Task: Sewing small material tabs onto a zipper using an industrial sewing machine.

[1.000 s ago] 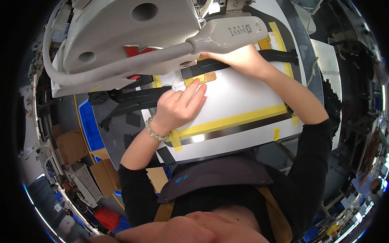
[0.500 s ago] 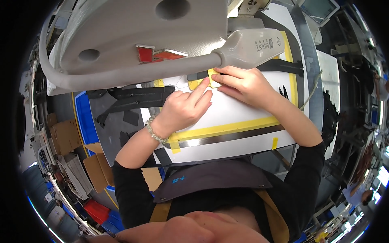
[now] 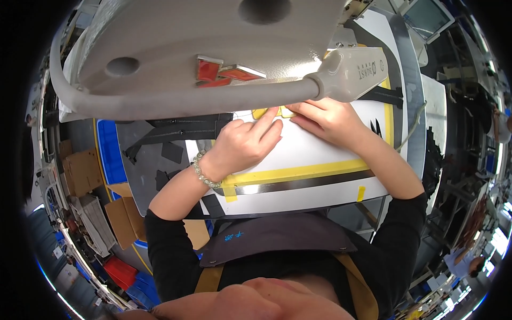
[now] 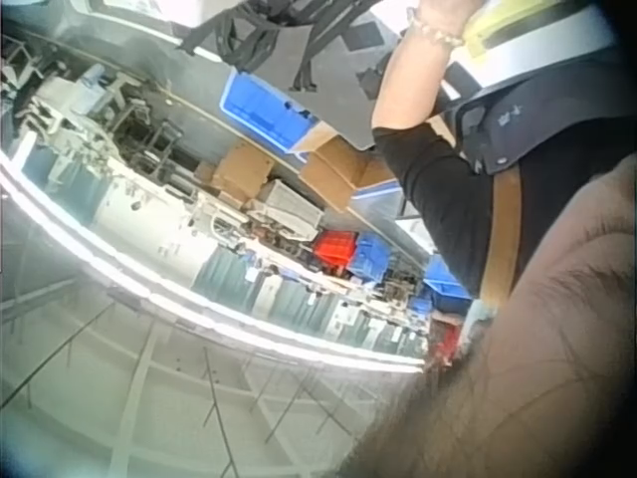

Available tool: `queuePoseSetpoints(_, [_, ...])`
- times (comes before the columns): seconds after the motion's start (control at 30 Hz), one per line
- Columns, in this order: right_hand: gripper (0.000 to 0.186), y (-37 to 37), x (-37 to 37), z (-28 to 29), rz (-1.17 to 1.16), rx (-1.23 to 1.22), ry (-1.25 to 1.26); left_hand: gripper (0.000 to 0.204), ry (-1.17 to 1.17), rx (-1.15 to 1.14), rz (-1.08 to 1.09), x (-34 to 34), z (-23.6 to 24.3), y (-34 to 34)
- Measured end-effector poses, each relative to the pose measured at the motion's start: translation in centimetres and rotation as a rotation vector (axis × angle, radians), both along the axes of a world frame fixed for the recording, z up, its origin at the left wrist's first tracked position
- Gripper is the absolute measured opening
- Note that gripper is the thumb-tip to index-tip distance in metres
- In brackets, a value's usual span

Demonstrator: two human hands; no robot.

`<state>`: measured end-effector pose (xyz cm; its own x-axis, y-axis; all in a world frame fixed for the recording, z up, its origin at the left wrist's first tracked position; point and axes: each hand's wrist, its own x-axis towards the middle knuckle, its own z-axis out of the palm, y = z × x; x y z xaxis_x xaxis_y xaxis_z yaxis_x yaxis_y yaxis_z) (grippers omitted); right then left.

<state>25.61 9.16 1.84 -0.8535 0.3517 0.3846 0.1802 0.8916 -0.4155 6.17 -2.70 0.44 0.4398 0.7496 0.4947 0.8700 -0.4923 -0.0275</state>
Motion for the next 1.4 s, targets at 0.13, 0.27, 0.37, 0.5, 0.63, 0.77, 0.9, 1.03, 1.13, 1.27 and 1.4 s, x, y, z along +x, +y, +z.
queuePoseSetpoints(0.13, [0.031, 0.1, 0.6, -0.4, -0.014, -0.007, -0.044, 0.007, -0.007, -0.007, -0.003, 0.0, -0.1, 0.0])
queuePoseSetpoints(0.27, [0.032, 0.6, 0.6, 0.7, -0.039, -0.038, -0.046, 0.007, -0.01, 0.005, -0.016, 0.0, -0.3, 0.0])
queuePoseSetpoints(0.37, [0.031, 1.2, 1.7, -0.1, -0.065, -0.065, -0.088, 0.009, 0.003, 0.036, -0.051, 0.2, -0.2, -0.3])
queuePoseSetpoints(0.5, [0.033, 1.6, 2.1, -0.4, -0.051, -0.128, -0.083, 0.013, -0.022, 0.061, -0.104, 0.5, -0.6, -0.7])
queuePoseSetpoints(0.63, [0.034, 1.8, 2.1, -1.0, -0.096, -0.368, -0.044, 0.014, -0.054, 0.078, -0.105, 0.6, -0.7, -0.4])
queuePoseSetpoints(0.77, [0.031, 1.9, 1.8, -0.8, -0.109, -0.311, -0.126, 0.013, -0.032, 0.079, -0.06, 0.5, -0.7, -0.1])
queuePoseSetpoints(0.9, [0.028, 2.0, 1.8, -1.2, -0.094, -0.145, -0.132, 0.018, 0.084, -0.147, -0.019, 0.5, 0.3, -0.9])
queuePoseSetpoints(1.03, [0.028, 2.4, 1.9, -1.8, -0.073, -0.013, -0.115, 0.021, 0.089, -0.161, -0.018, 0.5, 0.2, -0.8])
queuePoseSetpoints(1.13, [0.03, 2.5, 2.0, -1.5, -0.079, -0.06, -0.191, 0.021, 0.063, -0.15, -0.015, 0.5, -0.1, -0.8])
queuePoseSetpoints(1.27, [0.031, 1.8, 1.8, -0.8, -0.146, -0.344, -0.114, 0.021, 0.015, -0.12, -0.007, 0.6, -0.2, -0.6])
queuePoseSetpoints(1.4, [0.031, 1.6, 1.5, 0.9, -0.104, -0.311, -0.174, 0.023, -0.064, -0.005, -0.045, 0.6, -0.8, -0.2])
